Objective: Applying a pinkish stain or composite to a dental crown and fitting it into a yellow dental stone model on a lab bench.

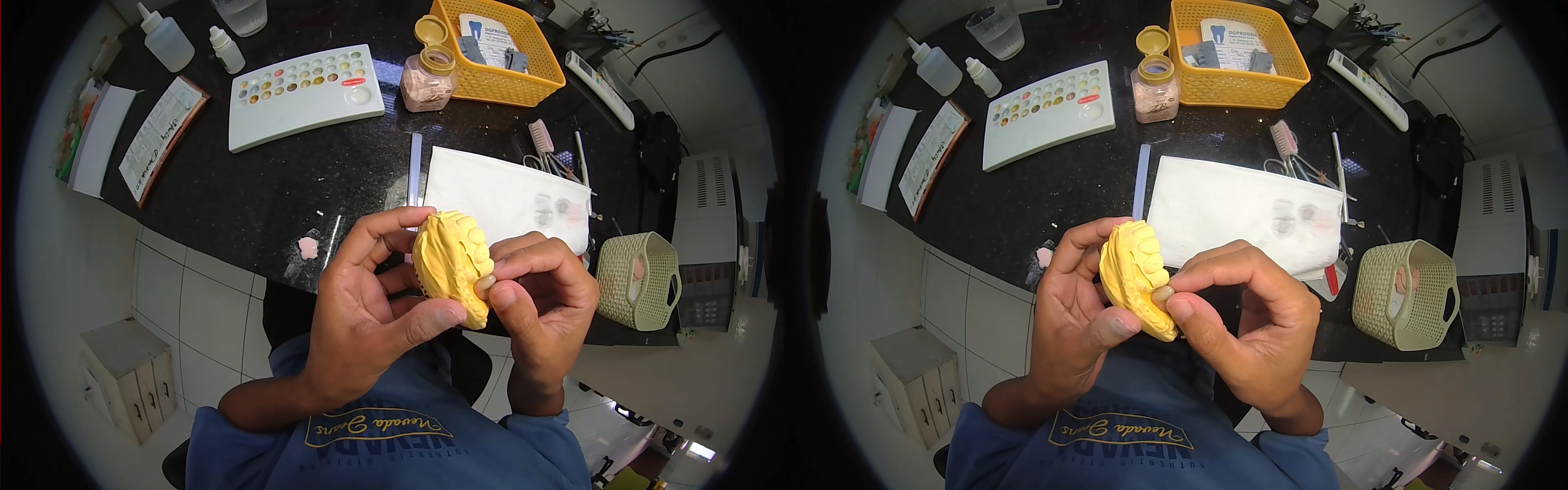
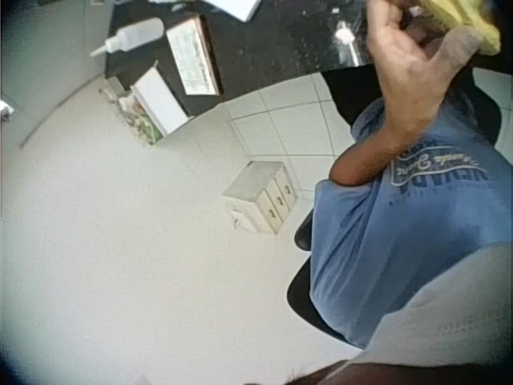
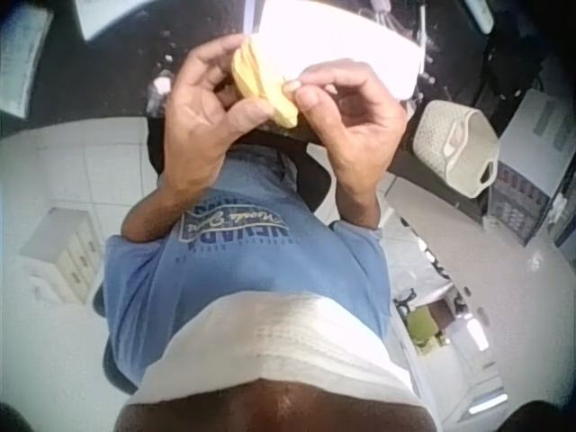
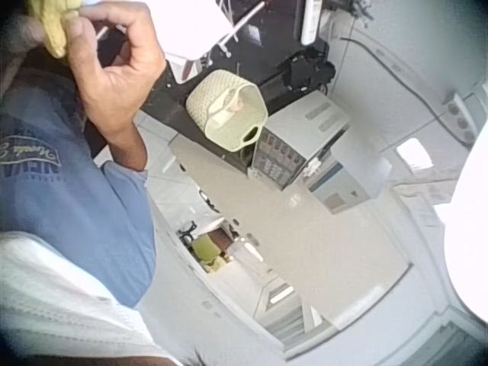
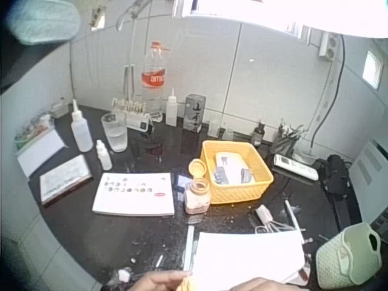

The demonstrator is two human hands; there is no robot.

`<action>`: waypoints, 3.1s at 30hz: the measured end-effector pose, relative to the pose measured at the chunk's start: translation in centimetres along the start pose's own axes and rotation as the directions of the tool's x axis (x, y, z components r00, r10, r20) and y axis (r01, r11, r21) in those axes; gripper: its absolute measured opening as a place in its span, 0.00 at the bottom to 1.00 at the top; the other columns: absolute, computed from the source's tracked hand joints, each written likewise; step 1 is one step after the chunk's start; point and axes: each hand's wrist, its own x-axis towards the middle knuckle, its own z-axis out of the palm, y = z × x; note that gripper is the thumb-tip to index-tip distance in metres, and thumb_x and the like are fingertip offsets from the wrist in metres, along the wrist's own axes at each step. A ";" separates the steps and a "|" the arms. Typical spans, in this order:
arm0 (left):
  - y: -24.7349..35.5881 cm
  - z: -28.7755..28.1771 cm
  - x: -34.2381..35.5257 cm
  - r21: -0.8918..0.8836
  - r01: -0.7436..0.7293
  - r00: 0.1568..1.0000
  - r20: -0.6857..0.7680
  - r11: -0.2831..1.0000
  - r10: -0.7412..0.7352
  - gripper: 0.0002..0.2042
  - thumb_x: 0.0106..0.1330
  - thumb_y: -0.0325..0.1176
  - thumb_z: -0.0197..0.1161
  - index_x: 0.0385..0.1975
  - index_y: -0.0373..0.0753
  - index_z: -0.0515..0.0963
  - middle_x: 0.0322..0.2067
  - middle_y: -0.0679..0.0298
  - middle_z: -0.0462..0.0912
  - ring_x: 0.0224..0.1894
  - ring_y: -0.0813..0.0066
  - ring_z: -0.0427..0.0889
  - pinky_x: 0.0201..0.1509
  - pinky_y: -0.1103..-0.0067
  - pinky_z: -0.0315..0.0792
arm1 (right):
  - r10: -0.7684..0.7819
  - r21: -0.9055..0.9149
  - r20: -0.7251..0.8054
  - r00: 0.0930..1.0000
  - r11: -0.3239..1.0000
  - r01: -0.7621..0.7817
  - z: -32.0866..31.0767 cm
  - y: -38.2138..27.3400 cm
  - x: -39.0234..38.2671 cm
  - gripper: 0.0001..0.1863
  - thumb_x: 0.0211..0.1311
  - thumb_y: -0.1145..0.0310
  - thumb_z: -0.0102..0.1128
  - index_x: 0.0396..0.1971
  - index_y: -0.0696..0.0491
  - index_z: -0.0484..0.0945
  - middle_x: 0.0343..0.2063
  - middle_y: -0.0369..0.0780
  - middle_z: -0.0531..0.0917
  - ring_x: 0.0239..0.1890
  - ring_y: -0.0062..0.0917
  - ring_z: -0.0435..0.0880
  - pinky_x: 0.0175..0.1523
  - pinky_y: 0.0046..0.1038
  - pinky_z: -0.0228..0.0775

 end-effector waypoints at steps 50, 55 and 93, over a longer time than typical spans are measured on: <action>-0.1 0.0 0.1 0.034 0.046 0.999 -0.023 0.998 -0.046 0.38 0.52 0.41 0.70 0.58 0.30 0.57 0.50 0.56 0.69 0.52 0.72 0.72 0.58 0.76 0.67 | 0.068 -0.023 0.006 0.998 0.997 -0.067 0.0 -0.3 0.2 0.06 0.52 0.79 0.62 0.31 0.62 0.79 0.28 0.42 0.82 0.32 0.19 0.80 0.40 0.19 0.69; 0.0 0.1 0.1 0.044 0.055 0.998 -0.022 0.998 -0.054 0.39 0.52 0.44 0.70 0.59 0.30 0.56 0.49 0.58 0.69 0.52 0.72 0.72 0.57 0.76 0.67 | 0.054 -0.054 0.053 0.997 0.997 -0.051 -0.2 -0.4 0.4 0.06 0.51 0.78 0.63 0.30 0.60 0.80 0.28 0.40 0.83 0.32 0.18 0.80 0.39 0.17 0.69; 0.1 -0.3 0.2 0.084 -0.054 0.998 0.028 0.995 0.052 0.33 0.53 0.27 0.69 0.59 0.32 0.59 0.49 0.56 0.67 0.50 0.70 0.73 0.54 0.77 0.71 | 0.023 -0.072 0.030 0.999 0.997 -0.021 -0.3 -0.5 0.2 0.07 0.49 0.79 0.64 0.30 0.61 0.79 0.28 0.41 0.82 0.32 0.19 0.80 0.40 0.18 0.69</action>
